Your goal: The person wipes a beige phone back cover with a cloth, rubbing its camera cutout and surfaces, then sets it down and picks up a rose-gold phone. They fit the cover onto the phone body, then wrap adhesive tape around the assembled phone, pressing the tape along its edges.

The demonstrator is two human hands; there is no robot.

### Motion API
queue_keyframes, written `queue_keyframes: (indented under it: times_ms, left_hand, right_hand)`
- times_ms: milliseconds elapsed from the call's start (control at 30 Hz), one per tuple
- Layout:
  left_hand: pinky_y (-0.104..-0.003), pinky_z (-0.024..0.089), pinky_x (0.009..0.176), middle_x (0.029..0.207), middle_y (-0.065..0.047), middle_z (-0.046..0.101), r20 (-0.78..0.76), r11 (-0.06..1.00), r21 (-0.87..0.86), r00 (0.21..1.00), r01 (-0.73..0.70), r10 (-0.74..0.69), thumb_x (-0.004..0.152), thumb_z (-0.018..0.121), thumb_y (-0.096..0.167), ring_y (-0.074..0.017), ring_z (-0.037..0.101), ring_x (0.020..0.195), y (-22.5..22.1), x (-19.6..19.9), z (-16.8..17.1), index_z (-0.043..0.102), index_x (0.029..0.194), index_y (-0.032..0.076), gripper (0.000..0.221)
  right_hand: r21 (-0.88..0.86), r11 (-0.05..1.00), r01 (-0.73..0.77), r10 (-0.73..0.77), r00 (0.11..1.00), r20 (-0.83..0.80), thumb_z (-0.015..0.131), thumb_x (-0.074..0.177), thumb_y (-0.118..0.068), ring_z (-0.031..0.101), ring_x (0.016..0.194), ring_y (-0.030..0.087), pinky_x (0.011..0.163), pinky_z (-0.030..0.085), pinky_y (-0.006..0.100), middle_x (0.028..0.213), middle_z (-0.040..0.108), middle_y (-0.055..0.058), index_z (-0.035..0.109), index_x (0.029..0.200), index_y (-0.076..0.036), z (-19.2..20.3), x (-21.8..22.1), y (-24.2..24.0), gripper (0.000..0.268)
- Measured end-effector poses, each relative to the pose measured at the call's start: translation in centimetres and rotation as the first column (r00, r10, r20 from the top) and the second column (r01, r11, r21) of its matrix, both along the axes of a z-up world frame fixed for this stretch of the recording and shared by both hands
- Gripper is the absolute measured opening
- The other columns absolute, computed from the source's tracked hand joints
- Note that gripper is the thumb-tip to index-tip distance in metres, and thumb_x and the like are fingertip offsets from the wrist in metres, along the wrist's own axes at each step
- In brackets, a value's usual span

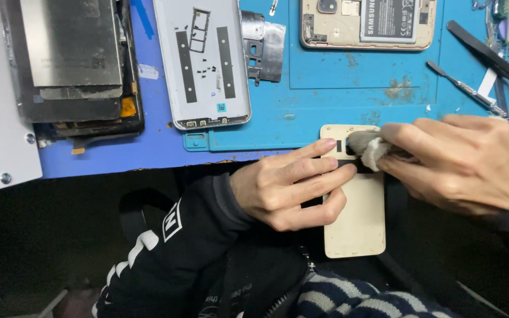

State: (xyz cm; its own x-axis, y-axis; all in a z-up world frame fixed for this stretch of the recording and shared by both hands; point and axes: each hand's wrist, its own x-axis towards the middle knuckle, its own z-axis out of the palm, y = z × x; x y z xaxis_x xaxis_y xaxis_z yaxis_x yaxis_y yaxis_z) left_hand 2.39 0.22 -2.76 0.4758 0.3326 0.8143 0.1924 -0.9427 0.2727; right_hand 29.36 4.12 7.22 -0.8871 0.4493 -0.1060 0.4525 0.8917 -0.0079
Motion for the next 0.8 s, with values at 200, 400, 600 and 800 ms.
queue_keyframes:
  times_ms: [200, 400, 600, 800]
  left_hand:
    - [-0.045, 0.056, 0.115, 0.123, -0.018, 0.071, -0.007, 1.0, -0.025, 1.0, 0.007, -0.008, 0.089, 0.071, 0.001, -0.0275, 0.066, 0.113, -0.1, -0.1, 0.3, 0.068, 0.102, 0.003, 0.013]
    - [-0.045, 0.057, 0.115, 0.124, -0.018, 0.07, 0.015, 1.0, -0.024, 1.0, -0.006, 0.006, 0.092, 0.071, 0.0, -0.027, 0.066, 0.113, -0.3, 0.1, -0.2, 0.067, 0.103, 0.003, 0.012]
    - [-0.045, 0.057, 0.115, 0.123, -0.017, 0.071, 0.004, 1.0, -0.011, 1.0, -0.013, 0.013, 0.09, 0.071, 0.002, -0.0268, 0.067, 0.113, -0.3, 0.1, -0.4, 0.068, 0.103, 0.004, 0.014]
    - [-0.046, 0.057, 0.114, 0.123, -0.019, 0.07, 0.023, 1.0, -0.02, 1.0, 0.013, -0.013, 0.087, 0.071, 0.002, -0.0275, 0.067, 0.112, -0.1, 0.1, -0.4, 0.068, 0.102, 0.003, 0.015]
  right_hand:
    - [-0.102, 0.934, 0.341, -0.342, 0.94, 0.014, 0.079, 0.077, -0.014, 0.064, 0.062, 0.016, 0.052, 0.049, 0.032, 0.102, 0.068, 0.006, 0.076, 0.097, -0.009, 0.6, -0.9, -1.9, 0.02]
    - [-0.105, 0.937, 0.332, -0.334, 0.943, -0.001, 0.08, 0.072, -0.01, 0.067, 0.06, 0.019, 0.048, 0.05, 0.034, 0.099, 0.069, 0.009, 0.077, 0.09, -0.01, 1.1, -2.0, -2.0, 0.019]
    - [-0.032, 0.987, 0.157, -0.158, 0.987, -0.026, 0.079, 0.077, -0.015, 0.064, 0.056, 0.019, 0.046, 0.048, 0.034, 0.094, 0.068, 0.005, 0.079, 0.094, -0.012, 0.8, -1.9, -1.2, 0.017]
    - [-0.055, 0.987, 0.15, -0.152, 0.988, -0.034, 0.078, 0.079, -0.016, 0.062, 0.056, 0.018, 0.05, 0.049, 0.033, 0.098, 0.067, 0.006, 0.078, 0.098, -0.011, -0.2, -1.0, -1.0, 0.019]
